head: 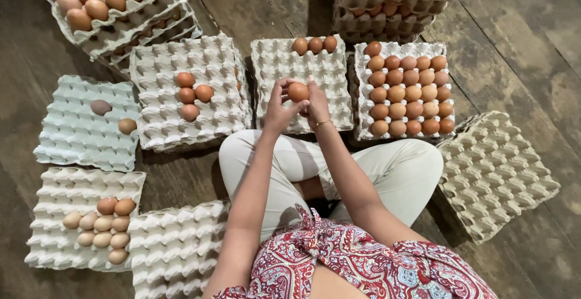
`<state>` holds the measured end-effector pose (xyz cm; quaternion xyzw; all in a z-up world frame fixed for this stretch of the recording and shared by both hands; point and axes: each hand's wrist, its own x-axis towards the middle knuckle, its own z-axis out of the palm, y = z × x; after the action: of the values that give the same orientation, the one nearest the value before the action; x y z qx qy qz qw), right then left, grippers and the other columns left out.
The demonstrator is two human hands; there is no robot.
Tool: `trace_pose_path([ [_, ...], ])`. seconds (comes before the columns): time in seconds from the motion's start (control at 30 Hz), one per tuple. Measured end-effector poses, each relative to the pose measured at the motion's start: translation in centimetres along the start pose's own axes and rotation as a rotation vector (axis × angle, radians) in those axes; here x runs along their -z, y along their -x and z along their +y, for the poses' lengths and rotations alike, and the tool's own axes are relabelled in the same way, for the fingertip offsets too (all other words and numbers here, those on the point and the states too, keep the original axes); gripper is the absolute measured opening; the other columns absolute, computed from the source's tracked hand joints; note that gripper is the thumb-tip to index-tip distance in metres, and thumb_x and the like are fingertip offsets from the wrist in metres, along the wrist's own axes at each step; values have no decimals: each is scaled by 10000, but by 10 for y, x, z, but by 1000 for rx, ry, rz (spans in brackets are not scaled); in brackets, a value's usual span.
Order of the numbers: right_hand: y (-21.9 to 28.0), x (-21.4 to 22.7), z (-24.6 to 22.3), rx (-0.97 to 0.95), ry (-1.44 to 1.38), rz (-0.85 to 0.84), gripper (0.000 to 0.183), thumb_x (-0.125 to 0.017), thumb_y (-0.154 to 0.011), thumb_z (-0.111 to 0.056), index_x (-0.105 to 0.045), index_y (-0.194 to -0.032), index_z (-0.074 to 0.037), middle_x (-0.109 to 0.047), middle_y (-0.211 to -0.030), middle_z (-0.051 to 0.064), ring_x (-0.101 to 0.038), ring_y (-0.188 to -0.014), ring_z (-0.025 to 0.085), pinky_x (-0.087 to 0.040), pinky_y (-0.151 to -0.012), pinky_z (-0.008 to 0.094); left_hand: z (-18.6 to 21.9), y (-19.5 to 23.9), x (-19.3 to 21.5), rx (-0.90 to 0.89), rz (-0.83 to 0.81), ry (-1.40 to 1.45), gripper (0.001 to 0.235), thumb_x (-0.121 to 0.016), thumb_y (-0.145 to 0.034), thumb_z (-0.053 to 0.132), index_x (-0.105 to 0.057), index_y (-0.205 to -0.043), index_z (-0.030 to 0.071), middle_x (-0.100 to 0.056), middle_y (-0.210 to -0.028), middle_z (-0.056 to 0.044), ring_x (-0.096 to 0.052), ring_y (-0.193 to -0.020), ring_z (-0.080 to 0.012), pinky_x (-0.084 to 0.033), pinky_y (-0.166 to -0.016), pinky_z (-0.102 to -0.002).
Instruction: The person sits cross-legged on a wooden floor and sorts brown eggs by hand into empty egg cartons. They pick up eggs from partially filled trays and place them into empty slots in other trays, occasionally moving the cartons to organize the workspace.
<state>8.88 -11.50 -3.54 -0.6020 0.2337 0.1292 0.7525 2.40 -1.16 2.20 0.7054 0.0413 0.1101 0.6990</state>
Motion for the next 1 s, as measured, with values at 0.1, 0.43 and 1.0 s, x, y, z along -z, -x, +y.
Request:
trace_pose_path([
  [0.1,4,16,3,762,1061,-226,418,-498,-765,-205,-518,-1108,32,-606,-791,332,-620,-763,552,-476,-671,633,-14,-4,4,33,22,-6,517,-841,-804,329,-584,-1238,215,-614,-1147,-49,-613,-1038,-210,-527,-905,-360],
  [0.43,12,-6,17,146,214,-356,334,-557,-956,-283,-658,-754,-36,-450,-416,88,-465,-319,172,-322,-338,252,-25,-2,27,501,372,564,690,-384,-858,794,-552,-695,145,-523,-474,-60,-426,-271,-121,-273,-270,-186],
  [1.0,48,23,46,931,1491,-30,499,-608,-878,-239,-518,-1360,-146,-487,-1234,159,-397,-1235,388,-346,-997,466,-35,21,77,-88,394,34,533,-722,-877,77,-559,-1382,127,-548,-1226,-134,-564,-1107,-233,-506,-980,-384],
])
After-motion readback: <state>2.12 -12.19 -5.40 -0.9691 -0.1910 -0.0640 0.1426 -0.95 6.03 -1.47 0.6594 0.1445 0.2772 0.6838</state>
